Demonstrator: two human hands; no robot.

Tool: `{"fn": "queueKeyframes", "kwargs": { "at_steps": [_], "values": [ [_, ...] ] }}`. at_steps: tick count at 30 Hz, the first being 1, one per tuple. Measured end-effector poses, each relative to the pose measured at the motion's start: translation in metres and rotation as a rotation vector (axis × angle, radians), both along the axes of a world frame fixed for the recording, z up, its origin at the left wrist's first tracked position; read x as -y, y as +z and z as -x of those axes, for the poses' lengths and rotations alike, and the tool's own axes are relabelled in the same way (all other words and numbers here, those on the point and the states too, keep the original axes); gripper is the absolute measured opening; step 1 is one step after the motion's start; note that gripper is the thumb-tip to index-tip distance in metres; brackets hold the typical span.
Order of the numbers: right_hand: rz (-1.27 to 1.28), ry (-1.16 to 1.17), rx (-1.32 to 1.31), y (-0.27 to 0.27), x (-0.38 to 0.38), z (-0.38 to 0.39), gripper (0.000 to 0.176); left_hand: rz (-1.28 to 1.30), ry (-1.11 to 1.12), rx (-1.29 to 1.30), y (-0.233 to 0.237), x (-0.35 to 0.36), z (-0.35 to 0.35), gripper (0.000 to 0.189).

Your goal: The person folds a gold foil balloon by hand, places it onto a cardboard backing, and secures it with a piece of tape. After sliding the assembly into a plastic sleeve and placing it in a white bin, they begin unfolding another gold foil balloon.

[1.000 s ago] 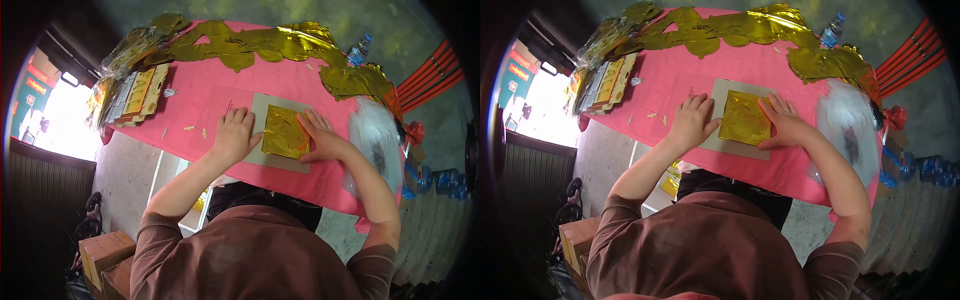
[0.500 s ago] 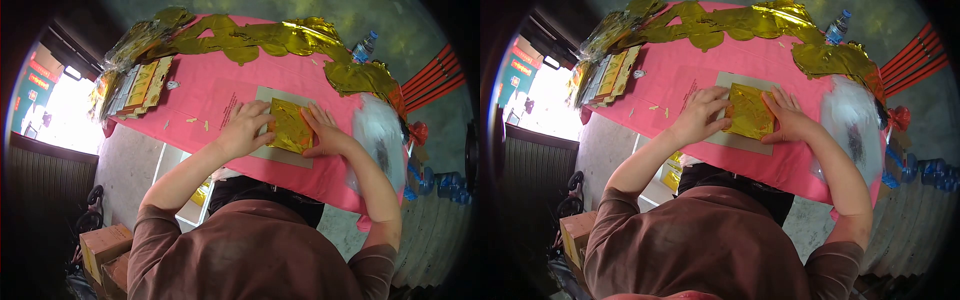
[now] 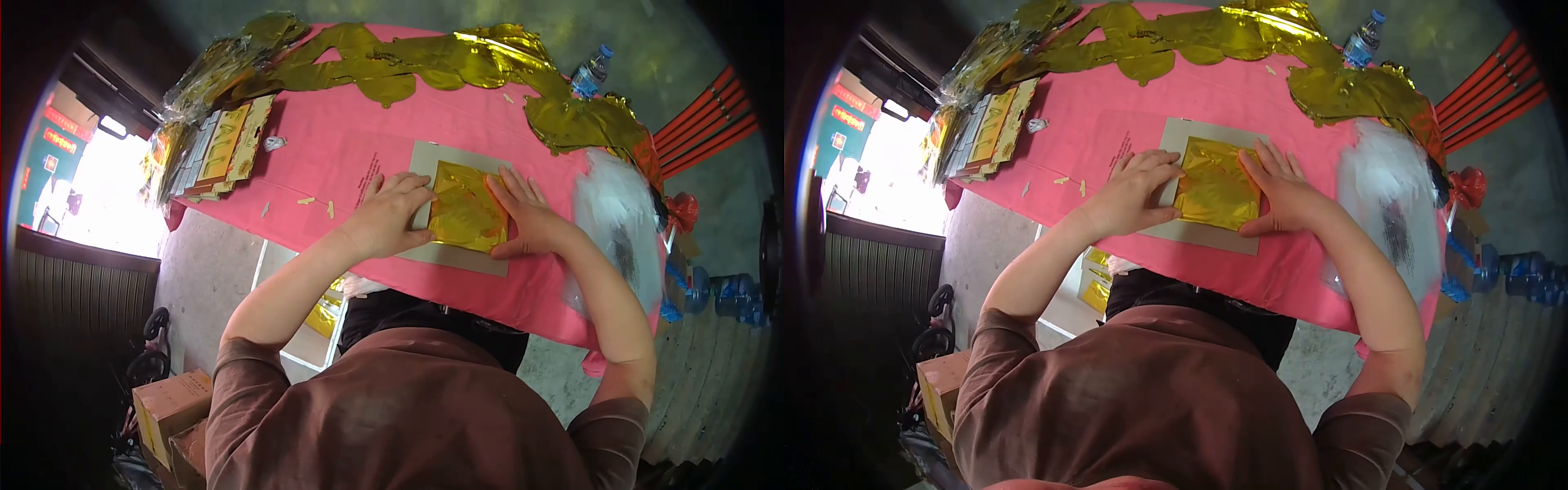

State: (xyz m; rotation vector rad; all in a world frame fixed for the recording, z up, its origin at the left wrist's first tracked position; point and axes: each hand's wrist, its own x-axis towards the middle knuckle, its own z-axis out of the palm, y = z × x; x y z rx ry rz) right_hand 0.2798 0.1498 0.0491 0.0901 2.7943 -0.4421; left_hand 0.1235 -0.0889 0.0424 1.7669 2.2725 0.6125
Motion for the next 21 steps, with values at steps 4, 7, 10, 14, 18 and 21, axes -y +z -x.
{"fn": "queueKeyframes", "kwargs": {
  "at_steps": [4,7,10,14,18,21],
  "values": [
    [-0.002,0.001,0.015,0.002,0.001,0.0,0.122,-0.043,0.115,0.025,-0.007,-0.005,0.006,0.054],
    [0.008,-0.001,0.011,-0.001,0.0,0.0,0.122,-0.164,0.254,-0.163,-0.02,-0.013,0.007,0.053],
    [0.011,-0.002,0.017,-0.001,0.0,0.0,0.122,-0.093,0.324,-0.227,-0.014,-0.016,0.005,0.054],
    [0.015,-0.007,0.018,-0.002,-0.001,0.001,0.122,-0.069,0.304,-0.223,-0.014,-0.015,0.009,0.054],
    [0.016,-0.007,0.018,-0.002,-0.001,0.0,0.122,-0.071,0.334,-0.198,-0.007,-0.015,0.002,0.044],
    [0.019,-0.013,0.023,-0.001,0.001,0.001,0.122,-0.121,0.27,-0.204,-0.01,-0.017,0.003,0.035]
  ]
}}
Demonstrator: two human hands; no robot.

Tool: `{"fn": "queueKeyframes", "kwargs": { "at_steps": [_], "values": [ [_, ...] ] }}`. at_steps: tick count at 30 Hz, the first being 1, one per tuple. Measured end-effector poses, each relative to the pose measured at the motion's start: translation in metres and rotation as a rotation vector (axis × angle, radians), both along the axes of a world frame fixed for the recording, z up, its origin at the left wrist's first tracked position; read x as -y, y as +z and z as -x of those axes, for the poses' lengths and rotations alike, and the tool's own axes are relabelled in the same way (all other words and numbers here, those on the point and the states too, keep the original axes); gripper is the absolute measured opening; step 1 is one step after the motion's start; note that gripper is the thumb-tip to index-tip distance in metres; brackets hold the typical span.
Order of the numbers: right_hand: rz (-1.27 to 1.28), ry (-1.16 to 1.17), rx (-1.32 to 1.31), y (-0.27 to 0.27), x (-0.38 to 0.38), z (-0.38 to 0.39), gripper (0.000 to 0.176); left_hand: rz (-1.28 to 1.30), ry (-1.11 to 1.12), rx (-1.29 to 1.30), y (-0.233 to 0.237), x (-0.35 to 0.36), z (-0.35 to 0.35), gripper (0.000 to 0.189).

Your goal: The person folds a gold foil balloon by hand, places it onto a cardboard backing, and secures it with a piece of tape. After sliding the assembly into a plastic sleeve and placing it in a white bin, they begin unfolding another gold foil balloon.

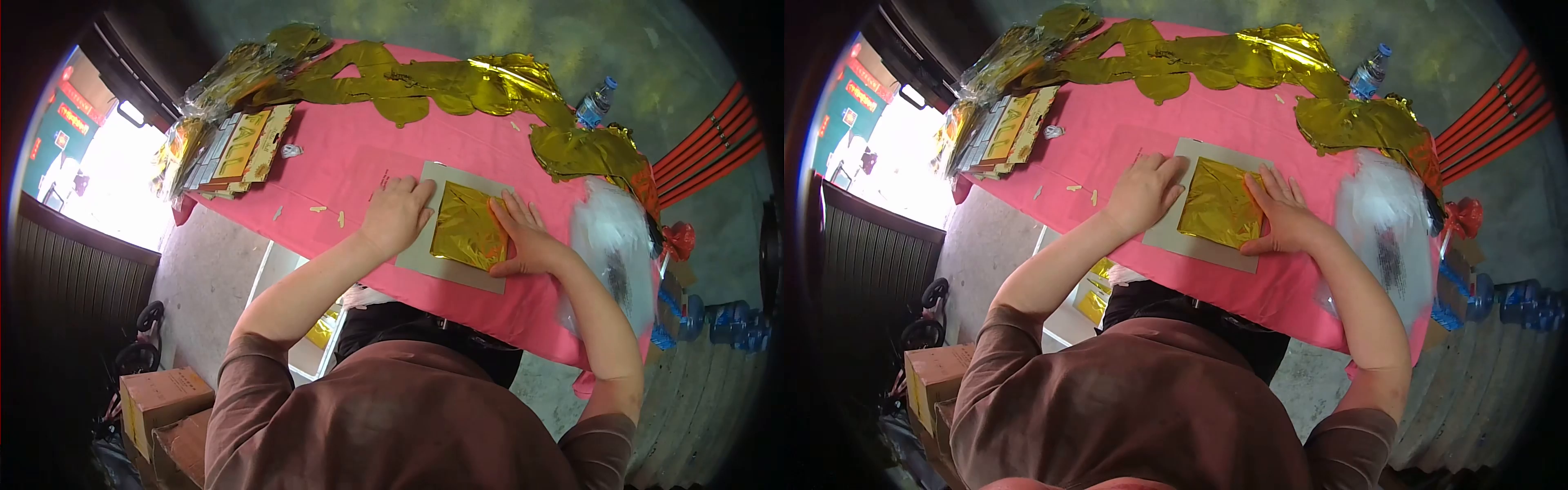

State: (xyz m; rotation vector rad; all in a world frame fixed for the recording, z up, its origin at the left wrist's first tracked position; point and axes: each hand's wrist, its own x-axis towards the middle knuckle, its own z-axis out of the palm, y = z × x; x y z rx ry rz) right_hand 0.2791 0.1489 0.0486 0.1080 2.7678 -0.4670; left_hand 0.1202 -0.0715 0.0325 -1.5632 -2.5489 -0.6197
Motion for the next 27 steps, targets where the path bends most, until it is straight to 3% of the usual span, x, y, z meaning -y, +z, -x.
{"fn": "queueKeyframes", "kwargs": {
  "at_steps": [7,9,16,24,27],
  "values": [
    [0.005,0.0,-0.015,-0.001,-0.001,-0.002,0.121,0.0,-0.147,0.002,-0.013,-0.011,0.014,0.02],
    [0.012,-0.001,-0.02,-0.003,-0.002,-0.002,0.121,-0.083,-0.162,0.161,-0.008,-0.011,0.017,0.012],
    [0.01,-0.001,-0.015,-0.002,-0.001,-0.001,0.121,0.003,-0.109,0.208,0.003,-0.014,0.017,0.01],
    [0.006,0.001,-0.018,-0.001,0.0,-0.001,0.121,0.293,-0.097,0.383,0.029,-0.014,0.018,0.014],
    [0.005,-0.002,-0.02,-0.001,0.0,-0.001,0.121,0.157,-0.044,0.258,0.015,-0.017,0.013,0.011]
  ]
}}
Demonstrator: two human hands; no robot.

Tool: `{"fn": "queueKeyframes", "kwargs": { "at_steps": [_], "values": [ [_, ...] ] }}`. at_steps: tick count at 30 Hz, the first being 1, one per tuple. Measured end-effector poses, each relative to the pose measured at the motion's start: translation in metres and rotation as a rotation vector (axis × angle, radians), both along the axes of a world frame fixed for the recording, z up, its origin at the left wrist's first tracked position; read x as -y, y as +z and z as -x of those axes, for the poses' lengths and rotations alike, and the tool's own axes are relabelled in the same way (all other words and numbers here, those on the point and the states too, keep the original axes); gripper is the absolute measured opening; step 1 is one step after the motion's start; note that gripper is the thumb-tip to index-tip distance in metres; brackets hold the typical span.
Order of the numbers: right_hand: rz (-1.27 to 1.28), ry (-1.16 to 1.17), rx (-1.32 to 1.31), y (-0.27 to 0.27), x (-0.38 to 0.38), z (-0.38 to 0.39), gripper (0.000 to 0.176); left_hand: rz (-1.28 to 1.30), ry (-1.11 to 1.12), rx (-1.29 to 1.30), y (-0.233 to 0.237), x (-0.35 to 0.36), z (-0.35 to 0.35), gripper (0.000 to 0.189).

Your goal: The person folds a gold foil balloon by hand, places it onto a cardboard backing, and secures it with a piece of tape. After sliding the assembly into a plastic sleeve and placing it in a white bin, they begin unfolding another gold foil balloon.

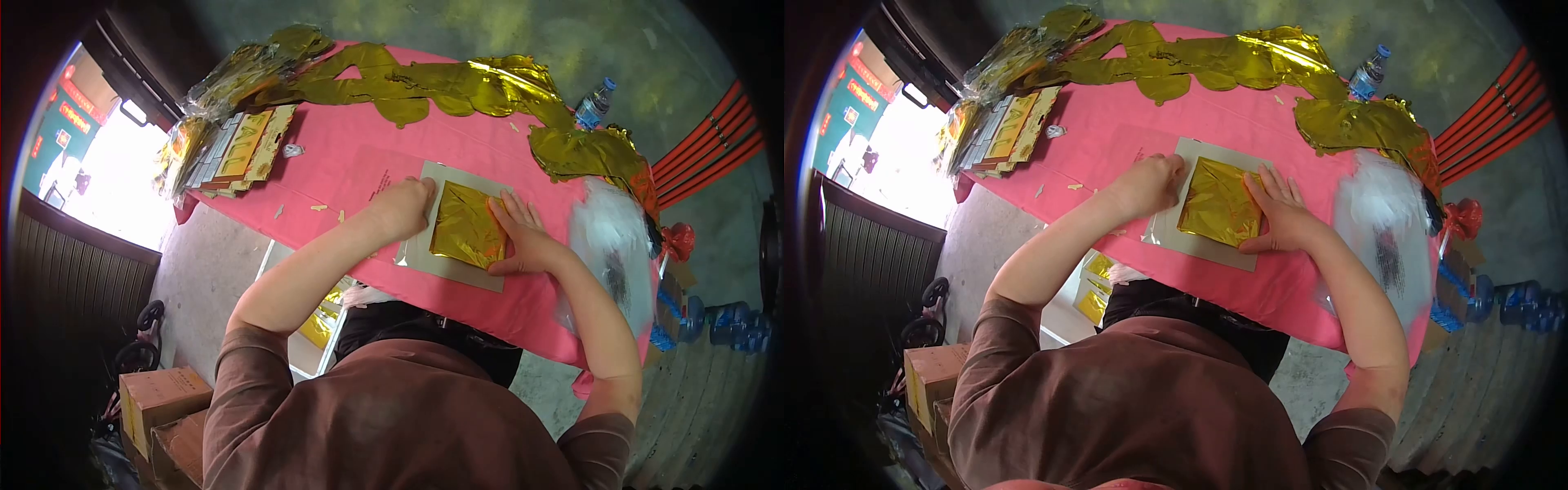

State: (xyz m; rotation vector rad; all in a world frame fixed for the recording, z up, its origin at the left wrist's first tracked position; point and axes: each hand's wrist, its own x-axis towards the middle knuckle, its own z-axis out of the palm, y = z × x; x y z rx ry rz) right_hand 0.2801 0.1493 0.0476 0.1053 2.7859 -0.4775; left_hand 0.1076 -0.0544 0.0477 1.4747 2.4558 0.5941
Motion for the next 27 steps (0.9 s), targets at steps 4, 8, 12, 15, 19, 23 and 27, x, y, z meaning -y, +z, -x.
{"fn": "queueKeyframes", "kwargs": {
  "at_steps": [4,8,12,15,19,23,27],
  "values": [
    [-0.001,0.006,-0.01,-0.002,-0.001,-0.001,0.121,0.013,-0.037,-0.139,-0.003,0.001,-0.011,0.017],
    [0.0,0.004,-0.01,-0.003,-0.002,0.0,0.12,0.132,-0.057,-0.259,-0.003,-0.002,-0.013,0.019],
    [0.0,0.008,-0.018,-0.003,-0.002,-0.001,0.12,0.088,-0.073,-0.279,-0.004,0.001,-0.016,0.021],
    [0.0,0.008,-0.013,-0.001,-0.001,-0.001,0.119,0.034,-0.007,-0.303,-0.013,-0.002,-0.017,0.025],
    [-0.009,0.005,0.009,0.002,0.0,0.0,0.119,0.056,0.047,-0.297,-0.003,-0.001,-0.031,0.03],
    [-0.019,0.016,0.001,0.002,0.0,0.0,0.119,0.084,0.048,-0.325,-0.001,-0.002,-0.033,0.028],
    [-0.028,0.056,0.012,0.011,-0.001,-0.001,0.122,0.008,0.057,-0.414,-0.011,-0.001,-0.032,0.018]
  ]
}}
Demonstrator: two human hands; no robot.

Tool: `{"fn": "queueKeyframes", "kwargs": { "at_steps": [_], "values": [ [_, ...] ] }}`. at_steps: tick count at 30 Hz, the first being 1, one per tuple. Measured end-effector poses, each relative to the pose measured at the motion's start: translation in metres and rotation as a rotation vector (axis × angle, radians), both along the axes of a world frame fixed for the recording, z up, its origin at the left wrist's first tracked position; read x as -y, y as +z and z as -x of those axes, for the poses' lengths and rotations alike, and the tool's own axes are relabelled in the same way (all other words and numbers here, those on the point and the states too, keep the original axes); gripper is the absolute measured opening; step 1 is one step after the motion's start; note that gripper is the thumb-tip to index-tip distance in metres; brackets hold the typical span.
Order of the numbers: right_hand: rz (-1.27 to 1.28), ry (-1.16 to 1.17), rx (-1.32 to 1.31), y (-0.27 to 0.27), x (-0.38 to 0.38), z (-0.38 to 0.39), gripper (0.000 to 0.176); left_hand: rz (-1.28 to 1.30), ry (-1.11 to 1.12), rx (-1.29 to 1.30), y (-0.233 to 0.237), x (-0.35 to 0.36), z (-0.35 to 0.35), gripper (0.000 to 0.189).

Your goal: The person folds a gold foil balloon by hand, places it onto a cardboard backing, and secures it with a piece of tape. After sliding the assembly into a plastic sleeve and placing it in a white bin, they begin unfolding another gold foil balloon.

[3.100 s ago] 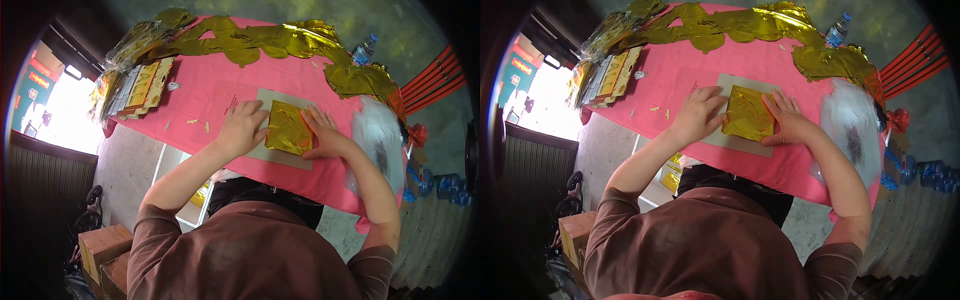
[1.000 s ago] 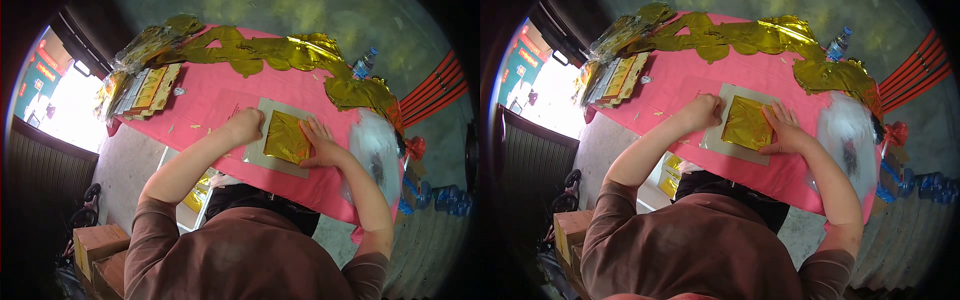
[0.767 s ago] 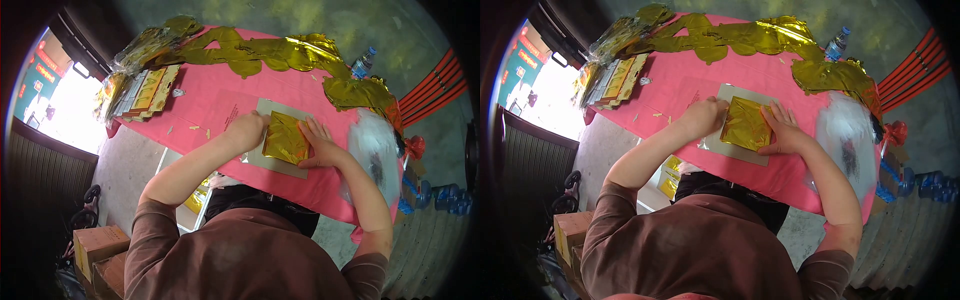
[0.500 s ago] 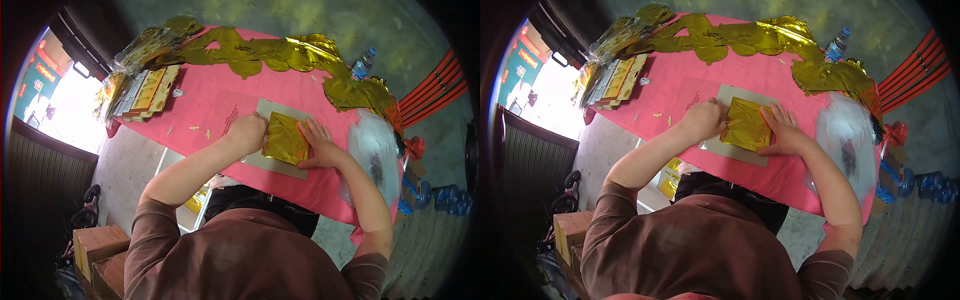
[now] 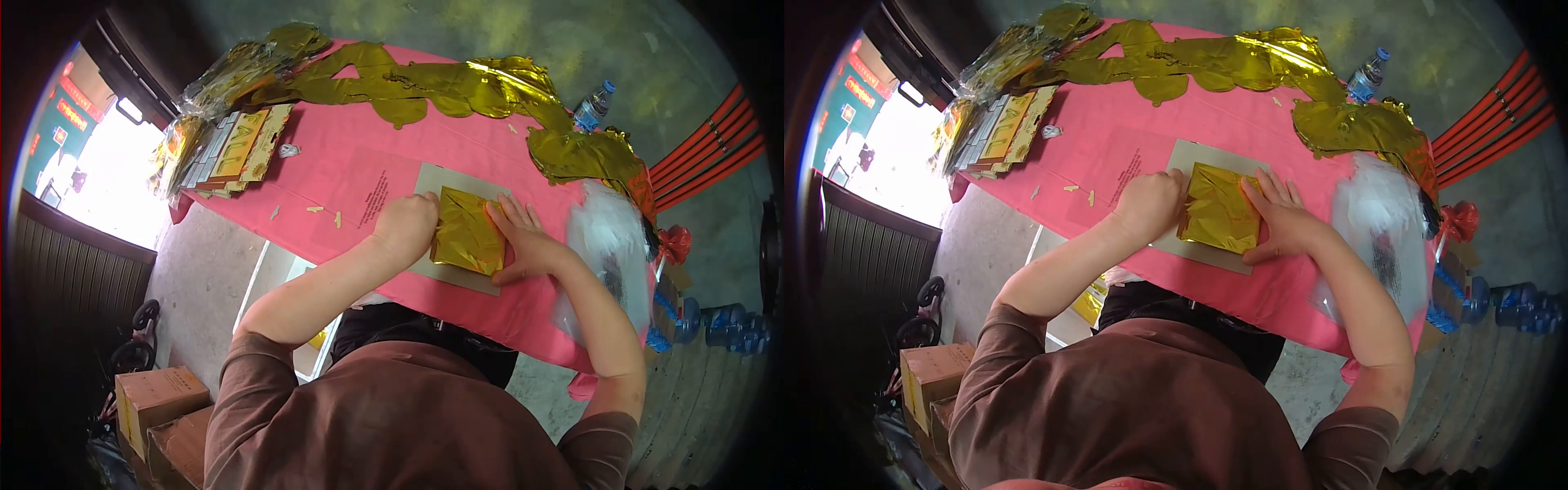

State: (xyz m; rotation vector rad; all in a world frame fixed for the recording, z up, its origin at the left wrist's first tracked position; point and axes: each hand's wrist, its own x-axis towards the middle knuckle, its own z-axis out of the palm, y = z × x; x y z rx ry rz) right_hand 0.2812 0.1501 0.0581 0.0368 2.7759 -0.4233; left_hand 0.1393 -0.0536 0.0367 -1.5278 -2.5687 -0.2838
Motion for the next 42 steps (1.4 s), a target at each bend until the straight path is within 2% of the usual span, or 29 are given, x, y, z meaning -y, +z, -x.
{"fn": "queueKeyframes", "kwargs": {
  "at_steps": [10,15,19,28,31,34,36,39,42],
  "values": [
    [0.031,-0.005,-0.071,-0.006,0.003,-0.002,0.124,-0.085,-0.009,-0.018,0.003,0.002,-0.002,0.01],
    [0.048,-0.01,-0.137,-0.013,0.006,-0.003,0.123,-0.056,0.014,0.09,0.005,0.004,-0.006,0.02],
    [0.029,-0.001,-0.163,-0.012,0.014,0.001,0.122,-0.035,0.023,0.062,0.002,0.006,-0.004,0.025],
    [-0.011,0.011,-0.121,-0.015,0.017,0.009,0.122,-0.11,-0.055,-0.052,-0.005,0.006,0.001,0.023],
    [-0.017,-0.004,-0.12,-0.015,0.021,0.012,0.123,-0.067,-0.047,-0.005,0.001,0.008,0.005,0.015],
    [-0.025,-0.023,-0.111,-0.013,0.023,0.013,0.122,-0.068,0.002,0.051,0.001,0.008,0.014,0.022],
    [-0.027,-0.013,-0.115,-0.016,0.023,0.015,0.122,0.053,0.05,0.177,0.008,0.003,0.018,0.022],
    [-0.029,-0.01,-0.115,-0.016,0.023,0.017,0.123,0.143,0.06,0.192,0.015,-0.004,0.023,0.026],
    [-0.018,-0.007,-0.118,-0.016,0.024,0.017,0.123,0.066,0.033,0.153,0.006,-0.005,0.021,0.031]
  ]
}}
